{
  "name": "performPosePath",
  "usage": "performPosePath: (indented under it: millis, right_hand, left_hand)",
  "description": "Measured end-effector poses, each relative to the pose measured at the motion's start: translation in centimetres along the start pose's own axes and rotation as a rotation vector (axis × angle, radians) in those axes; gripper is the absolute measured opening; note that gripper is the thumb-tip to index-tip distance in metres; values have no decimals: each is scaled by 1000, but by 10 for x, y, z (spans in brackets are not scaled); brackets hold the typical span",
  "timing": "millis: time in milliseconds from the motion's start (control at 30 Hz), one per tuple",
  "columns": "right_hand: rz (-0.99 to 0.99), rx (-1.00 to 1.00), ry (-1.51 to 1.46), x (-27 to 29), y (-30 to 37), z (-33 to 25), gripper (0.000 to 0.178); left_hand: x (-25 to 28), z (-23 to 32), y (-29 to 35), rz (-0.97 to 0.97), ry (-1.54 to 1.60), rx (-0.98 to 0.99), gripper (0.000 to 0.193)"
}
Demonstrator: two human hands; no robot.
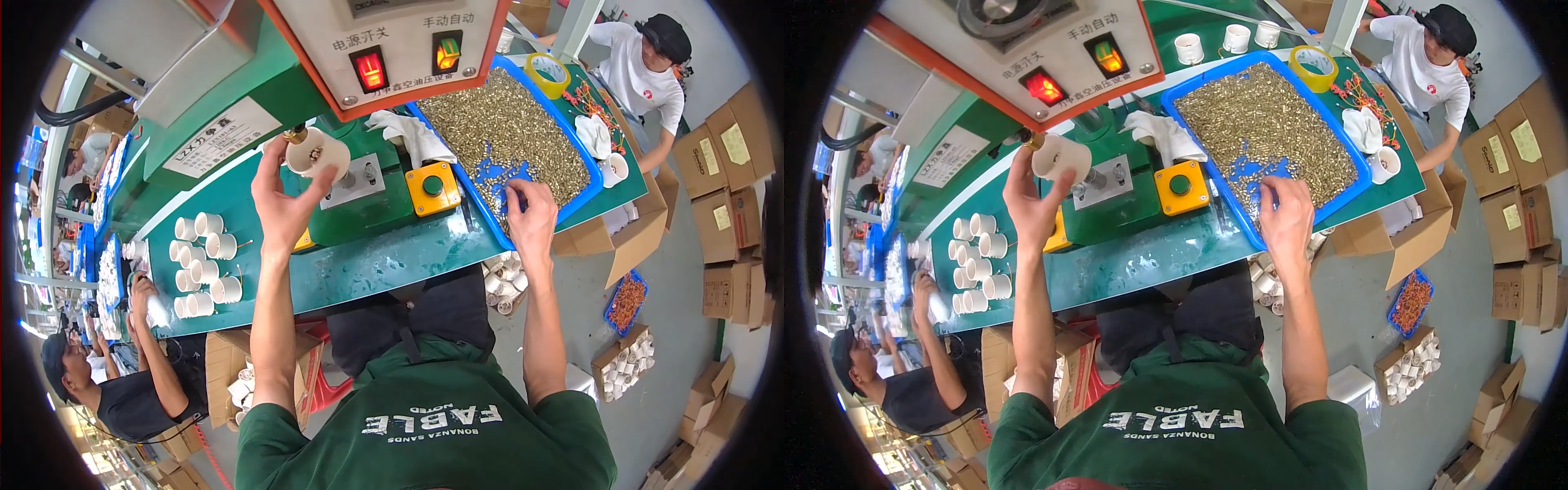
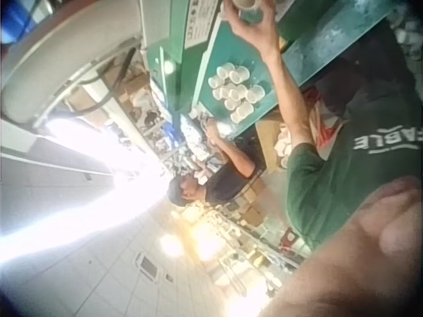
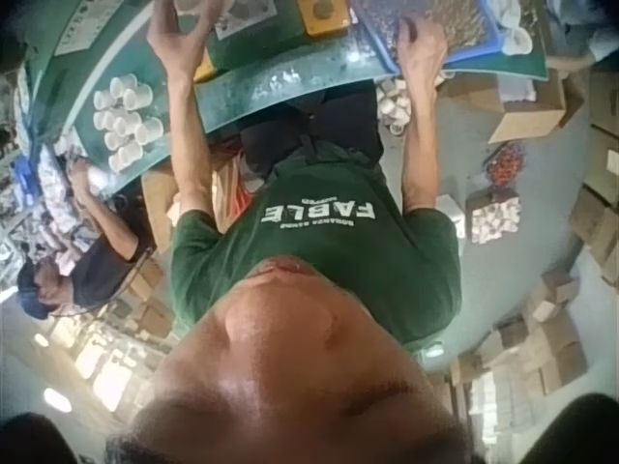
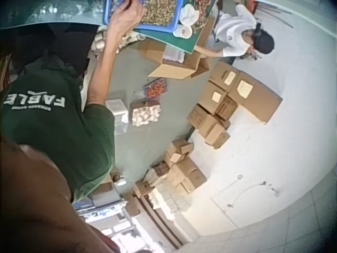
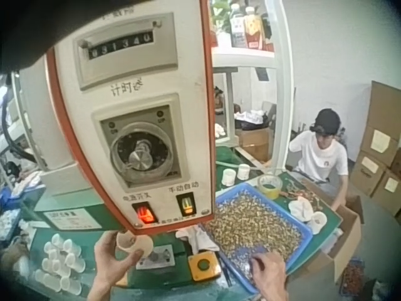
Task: The person assembles white housing components by inserting metal pins into them, then uses a pneumatic pressing machine to secure the pins.
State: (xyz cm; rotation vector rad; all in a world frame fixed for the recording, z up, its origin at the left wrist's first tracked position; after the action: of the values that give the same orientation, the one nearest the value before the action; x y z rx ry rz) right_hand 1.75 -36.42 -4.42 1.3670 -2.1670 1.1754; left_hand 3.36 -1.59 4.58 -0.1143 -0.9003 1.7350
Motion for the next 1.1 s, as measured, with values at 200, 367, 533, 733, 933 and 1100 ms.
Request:
performPosePath:
  millis: [200, 367, 533, 733, 933, 1100]
  right_hand:
    - [-39, -7, -29, -3, 0, -1, 10]
    - [-132, 30, -189, -3, 2, -29, 8]
    - [-186, 501, -247, -13, 7, -92, 21]
    - [-285, 579, -128, -24, 13, -109, 25]
    - [-314, 481, -103, -26, 11, -108, 23]
    - [-362, 315, -283, -27, 2, -103, 17]
  left_hand:
    - [-10, -4, -4, -236, -167, -42, 50]
    - [-5, -8, 33, -179, -311, -103, 47]
    - [30, -7, 93, 24, -738, -126, 34]
    - [40, -12, 117, 62, -791, -179, 32]
    - [40, -19, 119, 70, -793, -184, 35]
    - [38, -28, 126, 106, -713, -196, 34]
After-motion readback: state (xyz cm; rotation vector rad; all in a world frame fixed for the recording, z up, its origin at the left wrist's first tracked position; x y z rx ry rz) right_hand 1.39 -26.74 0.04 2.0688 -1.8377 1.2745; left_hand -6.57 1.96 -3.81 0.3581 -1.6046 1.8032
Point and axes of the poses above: each hand's wrist, its own y-axis away from the middle knuckle, its own x-axis out of the back of the hand, z = x × y, the point moved 6 cm from there along -y, towards the middle knuckle, and after that the axes turned 3 degrees about -x, right-handed, at the moved point
